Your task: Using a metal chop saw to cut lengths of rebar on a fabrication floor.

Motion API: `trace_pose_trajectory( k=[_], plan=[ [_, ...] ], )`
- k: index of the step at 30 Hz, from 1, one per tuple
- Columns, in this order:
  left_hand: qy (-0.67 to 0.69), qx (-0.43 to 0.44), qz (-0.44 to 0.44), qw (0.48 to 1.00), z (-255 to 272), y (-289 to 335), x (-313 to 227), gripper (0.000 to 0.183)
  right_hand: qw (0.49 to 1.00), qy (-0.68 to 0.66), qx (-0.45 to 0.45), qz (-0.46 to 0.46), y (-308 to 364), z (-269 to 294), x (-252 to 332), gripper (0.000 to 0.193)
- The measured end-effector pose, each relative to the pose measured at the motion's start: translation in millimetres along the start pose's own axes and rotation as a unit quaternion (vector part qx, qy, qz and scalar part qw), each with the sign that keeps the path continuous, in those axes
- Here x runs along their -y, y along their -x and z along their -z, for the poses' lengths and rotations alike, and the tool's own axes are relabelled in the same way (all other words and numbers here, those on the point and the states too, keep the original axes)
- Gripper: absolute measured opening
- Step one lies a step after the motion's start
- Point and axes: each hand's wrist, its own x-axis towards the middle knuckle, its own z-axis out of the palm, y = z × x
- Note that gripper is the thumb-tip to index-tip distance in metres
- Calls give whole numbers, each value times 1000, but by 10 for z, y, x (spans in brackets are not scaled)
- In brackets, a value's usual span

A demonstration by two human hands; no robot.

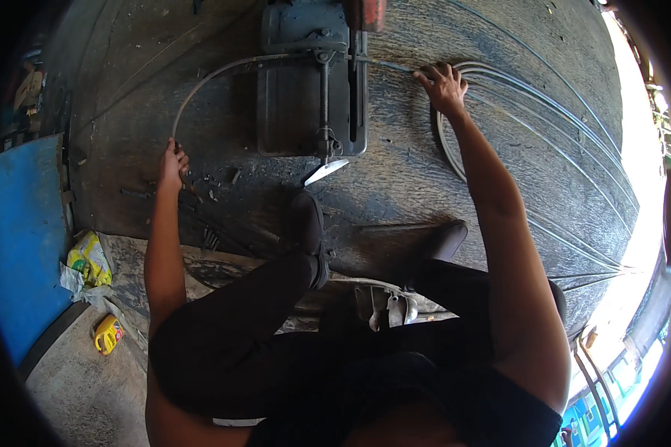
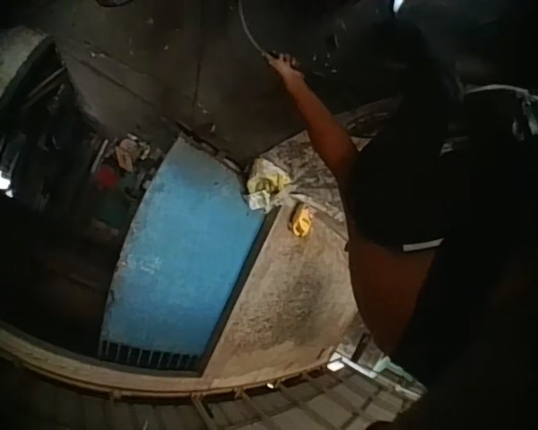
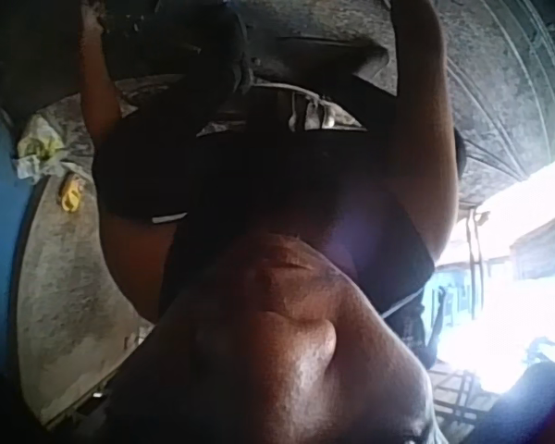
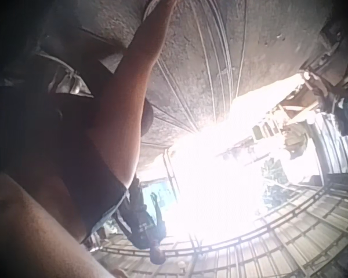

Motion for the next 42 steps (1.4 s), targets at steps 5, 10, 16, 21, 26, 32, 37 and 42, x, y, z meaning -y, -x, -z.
trace_pose_trajectory(
  k=[5,10,16,21,26,32,37,42],
  plan=[
    [37,-9,37,999,4,-25,252,38,999,14,51,-12,-20,71,9,77],
    [-213,-79,39,973,68,38,271,61,999,11,46,-13,-5,85,23,75],
    [-392,-43,19,919,52,530,-375,100,996,42,69,-39,8,148,73,81],
    [-357,58,15,932,112,964,-485,96,997,1,8,-72,167,139,215,83],
    [-344,119,0,931,455,1145,-620,89,992,-88,-65,-69,529,139,189,68],
    [-355,94,-80,927,848,1624,-1074,81,980,-187,30,-56,1007,584,-100,43],
    [-321,125,-178,922,1138,2346,-1377,79,955,-218,177,-90,1292,963,-217,46],
    [-390,129,-212,886,1081,2990,-1641,77,966,-225,79,-100,1445,767,-14,46]
  ],
)
